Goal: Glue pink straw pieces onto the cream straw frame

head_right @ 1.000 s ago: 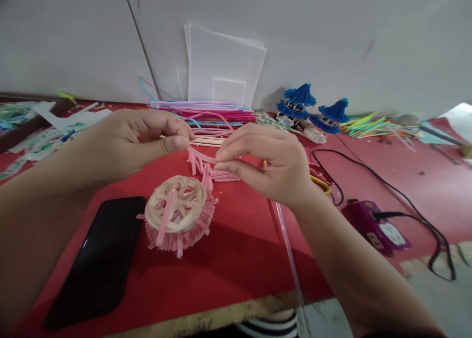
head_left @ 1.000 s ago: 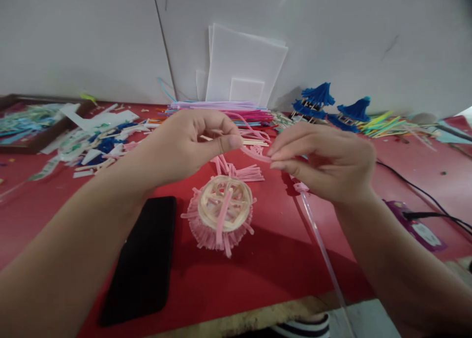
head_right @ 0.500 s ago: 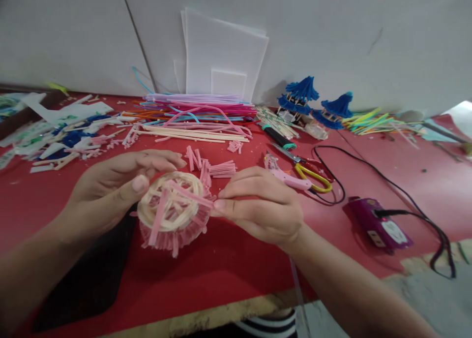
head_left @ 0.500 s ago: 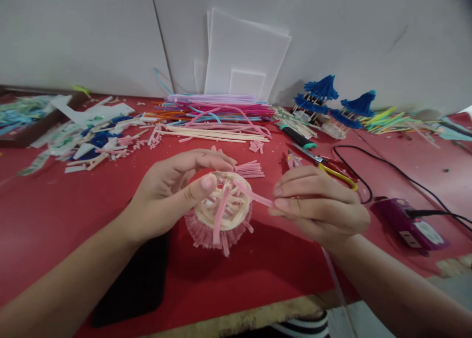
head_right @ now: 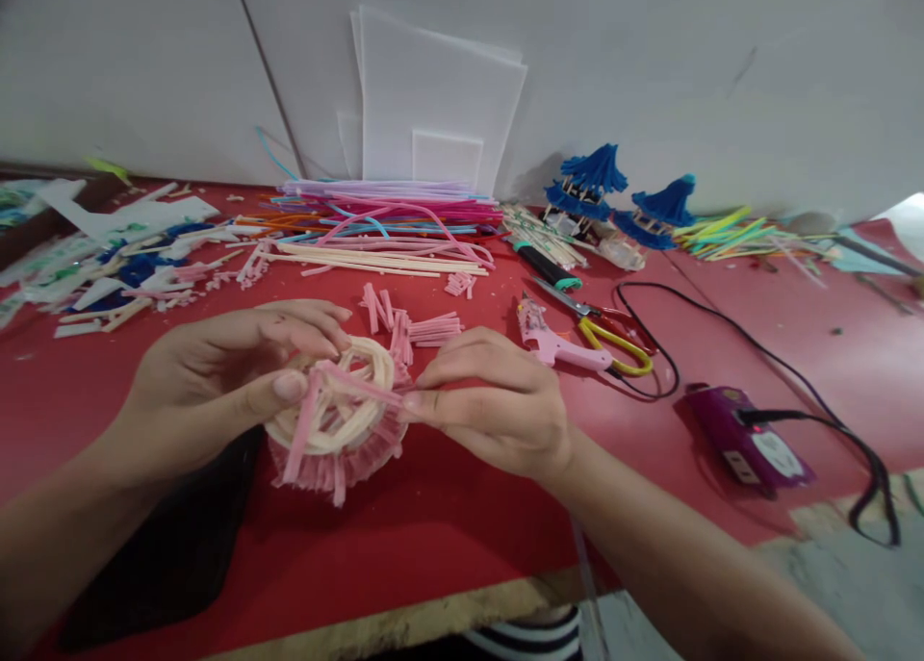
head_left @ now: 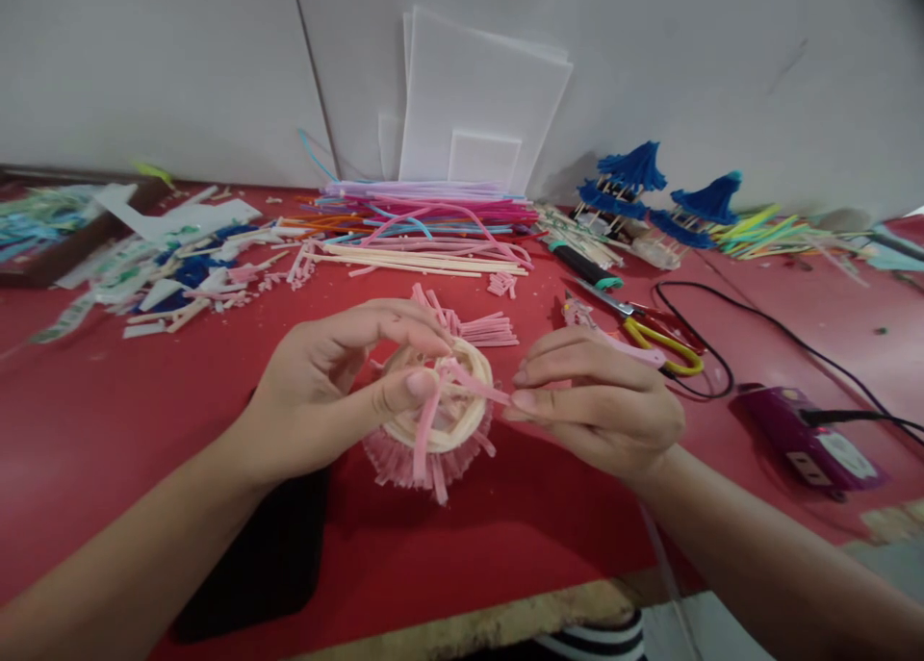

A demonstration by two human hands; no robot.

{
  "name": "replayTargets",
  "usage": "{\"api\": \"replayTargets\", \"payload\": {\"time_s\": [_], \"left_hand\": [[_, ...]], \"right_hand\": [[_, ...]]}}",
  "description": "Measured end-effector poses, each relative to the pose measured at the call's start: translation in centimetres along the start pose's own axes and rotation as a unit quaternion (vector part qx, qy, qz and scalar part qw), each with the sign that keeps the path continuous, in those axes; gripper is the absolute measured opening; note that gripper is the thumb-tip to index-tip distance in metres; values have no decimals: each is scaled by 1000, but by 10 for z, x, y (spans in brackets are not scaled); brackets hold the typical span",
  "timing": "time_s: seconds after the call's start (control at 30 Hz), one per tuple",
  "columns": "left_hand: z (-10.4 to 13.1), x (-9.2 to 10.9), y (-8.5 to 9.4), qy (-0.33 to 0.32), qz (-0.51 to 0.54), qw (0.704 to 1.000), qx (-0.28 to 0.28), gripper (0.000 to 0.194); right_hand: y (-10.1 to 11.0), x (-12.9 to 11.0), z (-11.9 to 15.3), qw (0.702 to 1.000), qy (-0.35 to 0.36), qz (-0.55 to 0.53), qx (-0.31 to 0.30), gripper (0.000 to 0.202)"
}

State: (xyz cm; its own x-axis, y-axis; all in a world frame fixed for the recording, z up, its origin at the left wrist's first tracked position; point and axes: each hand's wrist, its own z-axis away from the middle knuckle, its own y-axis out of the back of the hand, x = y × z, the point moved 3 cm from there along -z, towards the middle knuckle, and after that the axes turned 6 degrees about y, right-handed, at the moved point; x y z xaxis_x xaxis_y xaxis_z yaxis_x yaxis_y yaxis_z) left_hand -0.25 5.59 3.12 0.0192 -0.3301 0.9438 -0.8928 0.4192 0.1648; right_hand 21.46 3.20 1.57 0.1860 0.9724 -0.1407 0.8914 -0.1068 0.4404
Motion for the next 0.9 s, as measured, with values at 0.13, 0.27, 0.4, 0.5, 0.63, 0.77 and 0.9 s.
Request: {"api": "replayTargets", "payload": {"time_s": [0.13, 0.27, 0.4, 0.5, 0.63, 0.77, 0.9], "left_hand": [[0, -2, 1, 14, -3, 1000, 8, 11], [0, -3, 2, 10, -7, 1000, 8, 9], [1, -4, 2, 14, -6, 1000, 8, 11], [2, -3, 3, 20, -10, 1000, 13, 9], [2, -2, 2, 11, -10, 1000, 14, 9], [3, 0, 1, 12, 2, 1000, 9, 15], [3, 0, 0, 10, 8, 1000, 14, 14]], "right_hand": [[-1, 1, -1, 1000, -10, -12, -3, 14], [-2, 1, -1, 1000, -16, -21, -14, 17], [-3, 3, -1, 999, -15, -31, -10, 19], [-4, 4, -1, 999, -16, -33, -13, 21], [-3, 5, -1, 999, -10, -30, -22, 19], [-1, 3, -2, 999, -2, -21, -38, 18], [0, 2, -2, 999, -3, -6, -47, 18]]}}
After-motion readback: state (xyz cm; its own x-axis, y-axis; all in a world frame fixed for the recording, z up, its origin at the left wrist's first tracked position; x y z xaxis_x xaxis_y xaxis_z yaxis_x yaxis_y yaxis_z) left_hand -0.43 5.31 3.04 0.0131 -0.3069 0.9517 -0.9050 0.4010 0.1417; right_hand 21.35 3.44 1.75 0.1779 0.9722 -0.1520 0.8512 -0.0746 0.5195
